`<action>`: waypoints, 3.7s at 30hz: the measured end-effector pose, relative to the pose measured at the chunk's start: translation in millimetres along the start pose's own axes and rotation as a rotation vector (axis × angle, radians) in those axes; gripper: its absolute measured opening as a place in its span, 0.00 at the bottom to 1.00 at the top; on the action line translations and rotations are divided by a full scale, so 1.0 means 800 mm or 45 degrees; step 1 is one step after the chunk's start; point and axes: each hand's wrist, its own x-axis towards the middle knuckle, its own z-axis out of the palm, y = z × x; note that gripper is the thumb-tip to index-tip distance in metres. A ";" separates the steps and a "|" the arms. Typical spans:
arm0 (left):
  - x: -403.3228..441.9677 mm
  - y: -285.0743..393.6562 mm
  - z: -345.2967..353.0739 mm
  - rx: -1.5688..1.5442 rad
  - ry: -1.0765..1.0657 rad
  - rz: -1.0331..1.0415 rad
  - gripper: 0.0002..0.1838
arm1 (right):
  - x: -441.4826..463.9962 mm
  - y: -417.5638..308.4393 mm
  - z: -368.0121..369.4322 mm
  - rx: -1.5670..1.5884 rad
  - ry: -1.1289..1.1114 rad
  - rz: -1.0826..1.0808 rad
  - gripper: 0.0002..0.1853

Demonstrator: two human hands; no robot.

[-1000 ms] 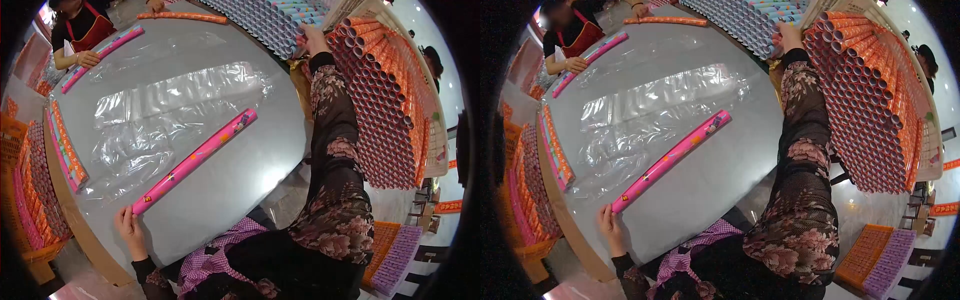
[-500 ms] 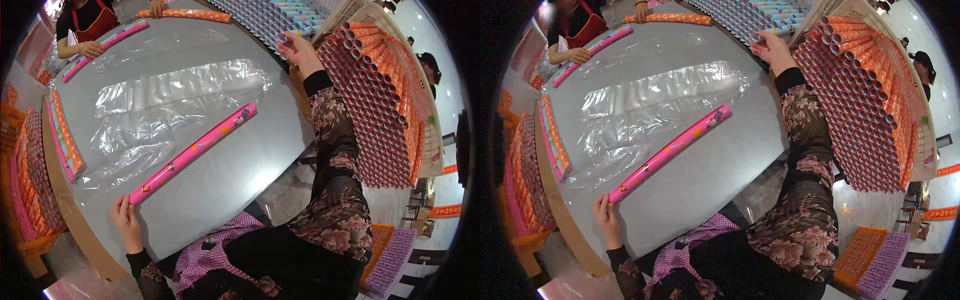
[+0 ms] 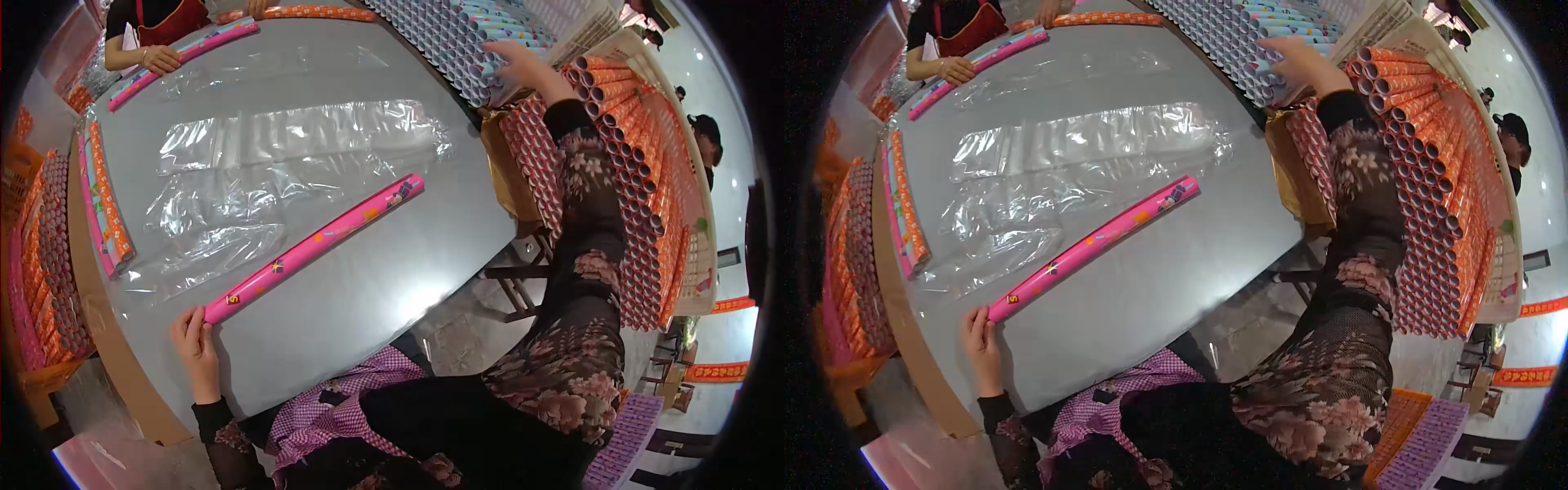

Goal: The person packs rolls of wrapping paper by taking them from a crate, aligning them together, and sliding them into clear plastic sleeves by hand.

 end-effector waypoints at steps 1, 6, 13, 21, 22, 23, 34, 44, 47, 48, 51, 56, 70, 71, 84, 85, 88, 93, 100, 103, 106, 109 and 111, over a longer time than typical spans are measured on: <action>0.002 0.005 -0.003 0.049 -0.017 0.012 0.14 | 0.017 0.005 0.000 -0.050 -0.117 -0.144 0.31; -0.002 0.001 -0.001 0.037 -0.013 -0.007 0.14 | 0.054 -0.023 -0.029 -0.156 -0.652 0.182 0.37; 0.005 0.014 -0.004 0.064 0.011 -0.031 0.15 | 0.067 -0.023 -0.031 -0.099 -0.931 0.226 0.30; 0.000 0.006 0.001 -0.049 0.022 -0.093 0.15 | 0.053 -0.018 -0.014 0.216 -0.795 0.226 0.26; 0.001 0.006 0.000 -0.042 0.022 -0.079 0.15 | 0.049 -0.027 -0.009 0.125 -0.650 0.173 0.26; 0.002 0.007 0.000 -0.036 0.023 -0.065 0.15 | 0.045 -0.037 -0.006 0.034 -0.506 0.119 0.27; 0.010 0.012 -0.001 0.052 0.072 0.075 0.15 | 0.034 -0.186 0.002 0.327 -0.339 -0.249 0.18; 0.016 -0.008 0.014 0.008 0.176 0.184 0.14 | -0.056 -0.415 -0.017 0.916 -0.300 -0.637 0.22; 0.013 -0.015 0.022 0.033 0.233 0.187 0.13 | -0.085 -0.485 -0.010 1.035 -0.349 -0.752 0.22; 0.010 -0.013 0.022 0.046 0.258 0.195 0.13 | -0.091 -0.500 0.003 0.980 -0.240 -0.907 0.21; 0.016 -0.010 0.024 -0.008 0.240 0.221 0.13 | -0.112 -0.541 0.019 0.909 -0.274 -0.897 0.20; 0.016 -0.015 0.035 0.010 0.305 0.222 0.12 | -0.132 -0.607 0.049 0.951 -0.134 -0.869 0.17; 0.022 -0.008 0.027 -0.073 0.203 0.116 0.12 | -0.112 -0.674 0.122 0.916 0.292 -0.631 0.21; 0.024 -0.001 0.019 -0.095 0.161 0.119 0.12 | -0.112 -0.674 0.124 0.923 0.305 -0.615 0.21; 0.024 -0.018 0.021 -0.093 -0.016 0.077 0.15 | -0.095 -0.679 0.135 1.024 0.226 -0.693 0.19; 0.026 -0.020 0.021 -0.086 -0.031 0.065 0.15 | -0.091 -0.682 0.137 1.008 0.244 -0.703 0.19; 0.027 -0.020 0.017 -0.144 -0.065 0.085 0.15 | -0.089 -0.690 0.137 1.013 0.299 -0.722 0.19; 0.026 -0.014 0.009 -0.108 -0.204 0.098 0.20 | -0.091 -0.697 0.135 1.021 0.361 -0.662 0.20; 0.027 -0.016 0.006 0.026 -0.294 0.270 0.33 | -0.088 -0.702 0.149 0.982 0.552 -0.667 0.12; 0.025 -0.011 0.007 -0.037 -0.291 0.234 0.36 | -0.088 -0.701 0.147 1.014 0.532 -0.654 0.11; 0.023 -0.017 0.009 0.110 -0.230 0.322 0.34 | -0.087 -0.699 0.151 0.991 0.543 -0.677 0.11; 0.021 -0.020 0.010 0.082 -0.268 0.288 0.35 | -0.088 -0.690 0.148 0.985 0.543 -0.713 0.12; 0.023 -0.020 0.007 0.047 -0.282 0.263 0.35 | -0.091 -0.680 0.145 1.002 0.394 -0.742 0.20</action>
